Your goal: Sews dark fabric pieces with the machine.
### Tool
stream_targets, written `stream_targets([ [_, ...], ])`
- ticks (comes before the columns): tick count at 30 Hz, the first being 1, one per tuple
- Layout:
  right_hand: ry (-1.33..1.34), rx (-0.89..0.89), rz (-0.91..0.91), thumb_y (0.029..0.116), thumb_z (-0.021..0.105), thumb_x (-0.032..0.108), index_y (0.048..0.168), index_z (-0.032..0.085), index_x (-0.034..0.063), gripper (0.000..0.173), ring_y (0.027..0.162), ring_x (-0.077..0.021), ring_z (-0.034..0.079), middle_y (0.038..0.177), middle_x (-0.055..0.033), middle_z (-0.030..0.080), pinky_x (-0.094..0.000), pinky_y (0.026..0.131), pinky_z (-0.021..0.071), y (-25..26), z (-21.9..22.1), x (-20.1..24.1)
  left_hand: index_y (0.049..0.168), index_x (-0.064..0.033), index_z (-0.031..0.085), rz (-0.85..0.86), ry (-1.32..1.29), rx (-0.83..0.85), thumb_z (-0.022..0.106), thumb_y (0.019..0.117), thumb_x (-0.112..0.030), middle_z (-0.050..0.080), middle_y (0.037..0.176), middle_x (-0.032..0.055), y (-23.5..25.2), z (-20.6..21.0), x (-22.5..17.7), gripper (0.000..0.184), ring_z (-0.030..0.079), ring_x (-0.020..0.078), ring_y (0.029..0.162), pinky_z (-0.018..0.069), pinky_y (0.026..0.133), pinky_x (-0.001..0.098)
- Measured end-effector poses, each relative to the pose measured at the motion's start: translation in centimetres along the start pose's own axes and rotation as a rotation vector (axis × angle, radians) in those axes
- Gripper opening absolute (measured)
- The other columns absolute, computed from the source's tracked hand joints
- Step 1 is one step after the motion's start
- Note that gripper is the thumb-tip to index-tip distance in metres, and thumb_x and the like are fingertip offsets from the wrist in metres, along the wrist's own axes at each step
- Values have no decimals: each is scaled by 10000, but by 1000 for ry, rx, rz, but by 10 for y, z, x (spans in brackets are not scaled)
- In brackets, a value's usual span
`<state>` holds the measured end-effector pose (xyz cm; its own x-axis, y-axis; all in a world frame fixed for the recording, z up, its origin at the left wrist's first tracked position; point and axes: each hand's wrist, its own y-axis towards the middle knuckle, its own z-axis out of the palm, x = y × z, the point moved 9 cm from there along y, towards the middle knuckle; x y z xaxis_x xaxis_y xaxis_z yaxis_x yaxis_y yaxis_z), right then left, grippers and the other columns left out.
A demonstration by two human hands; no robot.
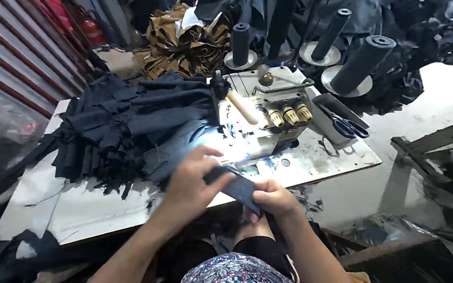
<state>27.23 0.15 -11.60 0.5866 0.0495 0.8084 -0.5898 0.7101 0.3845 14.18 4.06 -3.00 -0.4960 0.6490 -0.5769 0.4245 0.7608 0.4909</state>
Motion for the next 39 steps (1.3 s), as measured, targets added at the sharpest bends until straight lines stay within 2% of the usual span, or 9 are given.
stream_targets([
  [3, -13, -37, -98, 1007, 618, 398, 1034, 760, 222, 227, 628, 30, 664, 747, 109, 725, -155, 585, 555, -7, -25, 17, 1021, 50, 713, -23, 372, -138, 713, 957, -246, 649, 1252, 227, 22, -63, 24, 303, 611, 400, 1185, 487, 1003, 578],
  [6, 27, -326, -42, 920, 710, 424, 799, 723, 232, 228, 514, 20, 582, 564, 129, 600, -181, 562, 519, -4, -69, -4, 1133, 46, 682, 26, 618, -149, 619, 989, -129, 571, 1389, 274, 29, -58, 35, 235, 430, 517, 1389, 219, 1149, 750],
  [10, 200, -443, -30, 979, 593, 239, 769, 683, 193, 233, 486, 9, 522, 546, 113, 533, -166, 531, 469, 0, -88, -31, 1152, -83, 756, 466, 425, 49, 569, 1009, -171, 738, 1113, 121, -1, 47, 12, 252, 696, 291, 1086, 545, 960, 473],
  [13, 306, -364, -107, 990, 614, 395, 929, 731, 168, 263, 525, -5, 572, 609, 95, 599, -174, 545, 493, -9, -88, -24, 1288, -113, 711, 466, 313, 199, 531, 1033, -236, 694, 1300, 95, -10, 69, 33, 335, 638, 264, 1244, 484, 1097, 437],
  [16, 219, -352, -12, 1003, 562, 486, 1043, 765, 168, 380, 562, -14, 630, 669, 78, 679, -190, 570, 541, -24, -86, -27, 1266, -107, 722, 400, 366, 208, 518, 1021, -321, 711, 1270, 114, -10, 59, 49, 383, 659, 301, 1229, 464, 1108, 519],
  [22, 131, -639, 42, 1052, 409, 281, 838, 675, 173, 357, 525, 4, 558, 625, 92, 596, -159, 551, 504, -39, -107, -20, 1302, -99, 695, 342, 441, 234, 524, 1017, -445, 697, 1290, 116, -15, 57, 44, 480, 620, 312, 1279, 434, 1126, 533],
  [32, 453, -769, -107, 1108, 198, 248, 914, 633, 101, 498, 513, -63, 576, 606, 29, 574, -198, 552, 526, -13, -112, -22, 1317, -99, 684, 157, 450, 247, 562, 1001, -395, 653, 1373, 94, 10, 64, 41, 450, 573, 288, 1334, 435, 1129, 491],
  [37, 144, -736, 12, 1106, 218, 242, 878, 573, 142, 434, 533, -33, 535, 608, 76, 534, -194, 576, 499, -14, -98, -25, 1329, -108, 684, 281, 463, 241, 416, 1071, -400, 648, 1397, 95, 26, 62, 37, 473, 541, 276, 1385, 400, 1167, 479],
  [39, -53, -619, 41, 1023, 391, 225, 837, 620, 174, 299, 553, -26, 542, 627, 87, 563, -203, 576, 491, -12, -80, -23, 1417, -145, 628, 88, 368, 314, 316, 1061, -567, 531, 1538, 70, 23, 58, 44, 634, 409, 278, 1488, 289, 1232, 501],
])
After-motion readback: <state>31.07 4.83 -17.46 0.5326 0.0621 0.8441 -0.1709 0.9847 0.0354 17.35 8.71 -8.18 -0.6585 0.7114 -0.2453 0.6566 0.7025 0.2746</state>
